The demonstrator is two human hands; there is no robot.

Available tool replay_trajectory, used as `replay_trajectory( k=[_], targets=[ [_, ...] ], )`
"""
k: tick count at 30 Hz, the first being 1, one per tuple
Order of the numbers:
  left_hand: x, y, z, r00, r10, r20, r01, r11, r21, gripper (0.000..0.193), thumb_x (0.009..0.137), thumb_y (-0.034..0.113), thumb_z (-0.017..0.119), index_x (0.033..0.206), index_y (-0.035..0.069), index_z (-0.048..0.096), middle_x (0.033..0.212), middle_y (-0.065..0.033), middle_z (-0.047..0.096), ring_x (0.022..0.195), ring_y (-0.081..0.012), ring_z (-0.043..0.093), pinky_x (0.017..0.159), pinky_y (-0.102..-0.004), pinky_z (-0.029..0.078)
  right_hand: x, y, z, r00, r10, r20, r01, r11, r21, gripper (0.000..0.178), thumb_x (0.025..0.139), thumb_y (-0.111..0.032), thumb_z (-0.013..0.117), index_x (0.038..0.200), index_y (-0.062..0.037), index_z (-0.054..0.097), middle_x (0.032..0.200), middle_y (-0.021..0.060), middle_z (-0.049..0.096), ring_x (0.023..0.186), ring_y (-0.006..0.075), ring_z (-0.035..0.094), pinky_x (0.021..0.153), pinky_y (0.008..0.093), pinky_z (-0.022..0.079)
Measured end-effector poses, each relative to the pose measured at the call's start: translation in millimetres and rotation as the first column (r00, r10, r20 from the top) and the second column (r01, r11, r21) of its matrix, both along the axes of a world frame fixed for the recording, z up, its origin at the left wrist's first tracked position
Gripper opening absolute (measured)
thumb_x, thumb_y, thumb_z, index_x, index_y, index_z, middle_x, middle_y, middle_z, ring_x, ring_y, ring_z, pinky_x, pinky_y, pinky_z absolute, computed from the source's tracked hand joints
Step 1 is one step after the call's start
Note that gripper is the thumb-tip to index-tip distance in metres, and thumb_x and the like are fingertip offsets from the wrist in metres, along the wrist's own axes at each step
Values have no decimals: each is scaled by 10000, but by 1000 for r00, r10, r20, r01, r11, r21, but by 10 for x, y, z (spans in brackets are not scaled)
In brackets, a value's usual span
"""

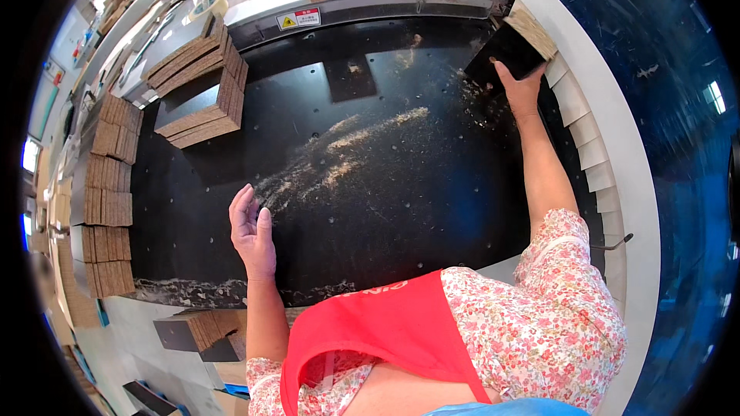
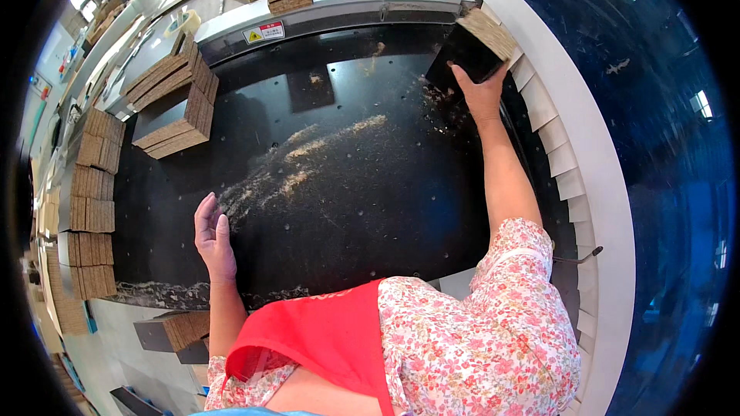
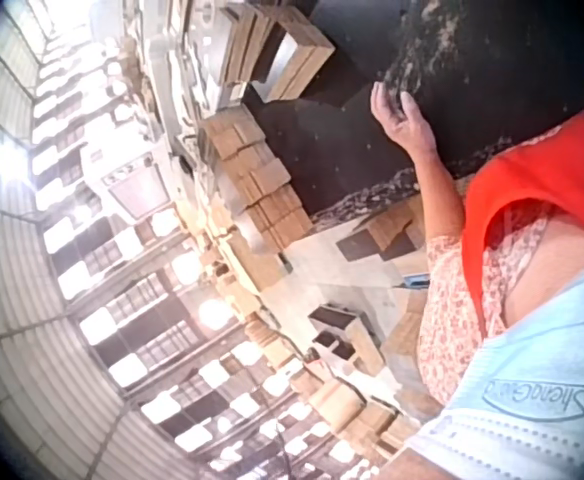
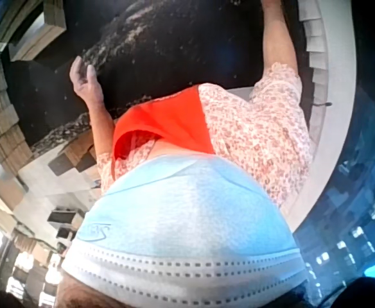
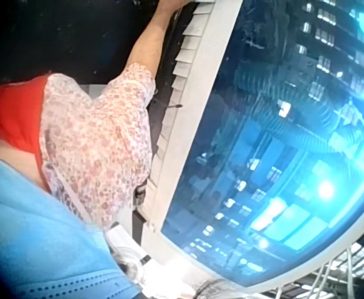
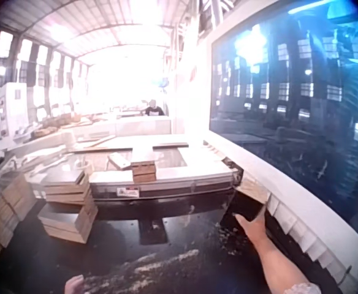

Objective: The person picks up black panels from a table, stacks them together, cleans the panels using an air nozzle, and places the completed stack onto a blue pallet.

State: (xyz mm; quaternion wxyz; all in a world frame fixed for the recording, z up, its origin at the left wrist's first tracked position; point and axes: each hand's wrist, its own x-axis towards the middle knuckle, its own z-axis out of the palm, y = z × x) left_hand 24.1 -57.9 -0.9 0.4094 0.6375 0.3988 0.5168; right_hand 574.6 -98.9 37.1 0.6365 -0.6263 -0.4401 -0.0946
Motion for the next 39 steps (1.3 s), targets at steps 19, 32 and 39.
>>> replay_trajectory(
  k=[19, 32, 39],
  targets=[
    [51, 12, 30, 999, -27, -46, 26, 1000, -10, 361, 936, 25, 602, 1295, -5, 578, 1375, -101, 520, 1248, -183, 516, 1071, -328, 413, 263, 113, -207, 949, -232, 213, 271, 947, -175, 1086, 727, -394, 871, 1460, 133, 267, 1364, 280, 455, 1298, 388, 441, 1095, 428, 367],
    [1067, 206, 1465, 675, 382, -632, 258, 680, 686, 841, 634, 400, 871, 1363, 116, 563, 1505, -167, 398, 1430, -387, 294, 1176, -517, 220, -1260, 393, 1100, 415, 389, 822, -8, 905, -424, 691, 641, -259, 885, 1257, -104, 614, 1262, 86, 580, 1186, 305, 561, 1015, 443, 417],
    [1516, 884, 1205, 150, 112, -982, 359, 920, 160, 1053, 681, 534, 828, 1510, 89, 354, 1364, -182, 539, 1269, -345, 528, 1111, -461, 359, -2171, 973, 743, 272, 713, 646, -34, 678, -734, 565, 760, -320, 817, 1245, -105, 622, 1371, 92, 549, 1297, 272, 507, 1140, 504, 308]
  ],
)
